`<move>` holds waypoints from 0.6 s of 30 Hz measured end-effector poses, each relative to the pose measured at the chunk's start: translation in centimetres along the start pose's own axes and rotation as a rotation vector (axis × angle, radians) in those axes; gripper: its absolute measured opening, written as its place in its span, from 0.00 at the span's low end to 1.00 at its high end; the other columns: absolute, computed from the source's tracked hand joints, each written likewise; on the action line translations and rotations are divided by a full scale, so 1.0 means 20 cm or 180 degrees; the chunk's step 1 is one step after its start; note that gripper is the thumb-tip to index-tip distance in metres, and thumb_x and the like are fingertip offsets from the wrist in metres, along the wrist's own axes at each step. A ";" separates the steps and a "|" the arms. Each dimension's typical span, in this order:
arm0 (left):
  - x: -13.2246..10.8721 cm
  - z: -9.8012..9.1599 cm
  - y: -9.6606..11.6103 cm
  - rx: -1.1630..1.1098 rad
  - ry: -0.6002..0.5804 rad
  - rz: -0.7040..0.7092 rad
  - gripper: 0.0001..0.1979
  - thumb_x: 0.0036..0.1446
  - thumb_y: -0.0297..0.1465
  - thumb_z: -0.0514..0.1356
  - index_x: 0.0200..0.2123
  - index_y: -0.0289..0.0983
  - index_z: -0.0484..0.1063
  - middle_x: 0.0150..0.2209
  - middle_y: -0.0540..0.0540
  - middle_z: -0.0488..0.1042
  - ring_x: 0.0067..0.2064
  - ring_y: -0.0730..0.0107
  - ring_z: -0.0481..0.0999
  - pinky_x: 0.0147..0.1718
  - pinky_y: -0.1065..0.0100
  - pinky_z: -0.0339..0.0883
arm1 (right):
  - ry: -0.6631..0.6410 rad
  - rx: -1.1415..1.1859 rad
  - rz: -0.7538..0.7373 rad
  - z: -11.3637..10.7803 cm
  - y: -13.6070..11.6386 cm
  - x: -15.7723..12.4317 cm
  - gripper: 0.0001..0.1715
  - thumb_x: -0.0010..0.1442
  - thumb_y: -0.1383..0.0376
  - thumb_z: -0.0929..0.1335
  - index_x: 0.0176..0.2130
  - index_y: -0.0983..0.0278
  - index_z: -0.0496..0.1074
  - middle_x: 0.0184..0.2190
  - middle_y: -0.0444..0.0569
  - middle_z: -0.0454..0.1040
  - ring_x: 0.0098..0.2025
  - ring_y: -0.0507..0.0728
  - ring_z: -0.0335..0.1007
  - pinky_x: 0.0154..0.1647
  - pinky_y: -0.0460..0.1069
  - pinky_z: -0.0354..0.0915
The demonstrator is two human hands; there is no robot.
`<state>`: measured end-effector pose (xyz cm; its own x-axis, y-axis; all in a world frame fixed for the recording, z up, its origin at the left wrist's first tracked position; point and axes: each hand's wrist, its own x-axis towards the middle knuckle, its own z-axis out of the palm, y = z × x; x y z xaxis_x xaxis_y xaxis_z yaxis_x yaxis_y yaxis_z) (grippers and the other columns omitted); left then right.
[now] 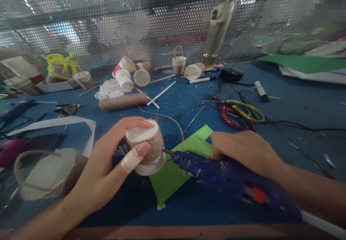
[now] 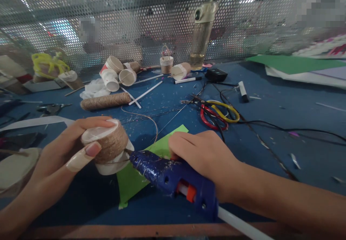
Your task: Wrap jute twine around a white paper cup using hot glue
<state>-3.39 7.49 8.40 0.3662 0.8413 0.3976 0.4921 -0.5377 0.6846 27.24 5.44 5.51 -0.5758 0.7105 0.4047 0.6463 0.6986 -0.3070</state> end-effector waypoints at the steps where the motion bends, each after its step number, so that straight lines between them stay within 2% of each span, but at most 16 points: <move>1: 0.00 0.00 0.00 -0.0001 0.0000 0.0011 0.10 0.73 0.41 0.61 0.55 0.52 0.76 0.57 0.53 0.81 0.56 0.61 0.82 0.54 0.66 0.77 | -0.0005 -0.0011 0.0058 0.00 -0.01 0.01 0.13 0.56 0.74 0.61 0.33 0.56 0.54 0.27 0.38 0.65 0.24 0.53 0.53 0.26 0.52 0.44; 4: 0.01 0.00 0.00 -0.0017 0.0004 -0.0050 0.10 0.74 0.41 0.60 0.54 0.52 0.76 0.56 0.53 0.81 0.53 0.64 0.83 0.50 0.68 0.78 | 0.0131 -0.0074 0.0215 -0.02 -0.02 0.02 0.15 0.55 0.71 0.63 0.33 0.55 0.50 0.26 0.37 0.61 0.24 0.52 0.49 0.27 0.51 0.44; 7: 0.01 0.00 0.00 -0.0172 0.0000 -0.0170 0.11 0.73 0.42 0.61 0.55 0.52 0.76 0.54 0.52 0.81 0.47 0.66 0.84 0.43 0.71 0.79 | 0.0407 0.0133 0.0331 -0.03 -0.04 0.03 0.13 0.59 0.69 0.65 0.33 0.56 0.54 0.25 0.36 0.59 0.23 0.51 0.51 0.27 0.49 0.49; 11: 0.02 0.02 0.00 -0.0492 -0.0105 -0.0313 0.11 0.71 0.44 0.63 0.52 0.49 0.77 0.50 0.51 0.81 0.44 0.66 0.84 0.40 0.72 0.80 | 0.0704 0.0658 0.0634 -0.04 -0.05 0.03 0.12 0.63 0.66 0.70 0.32 0.57 0.62 0.27 0.38 0.68 0.25 0.51 0.62 0.28 0.49 0.58; 15: 0.02 0.04 0.00 -0.0865 -0.0210 -0.0553 0.15 0.69 0.47 0.65 0.54 0.49 0.76 0.50 0.50 0.80 0.45 0.66 0.83 0.41 0.71 0.80 | 0.0964 0.1335 0.0758 -0.03 -0.09 0.06 0.09 0.68 0.67 0.71 0.39 0.55 0.68 0.33 0.38 0.75 0.29 0.52 0.71 0.32 0.48 0.70; 18: 0.01 0.06 -0.01 -0.1156 -0.0331 -0.0686 0.17 0.69 0.48 0.65 0.55 0.49 0.76 0.52 0.48 0.80 0.49 0.63 0.83 0.44 0.68 0.80 | 0.0852 0.1613 0.0723 -0.02 -0.11 0.07 0.12 0.67 0.62 0.75 0.46 0.53 0.70 0.38 0.39 0.79 0.34 0.54 0.77 0.36 0.50 0.75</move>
<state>-2.50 7.82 7.59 0.3721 0.9123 0.1711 0.2631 -0.2804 0.9231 25.22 4.89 7.02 -0.2636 0.8462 0.4631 0.3818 0.5324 -0.7555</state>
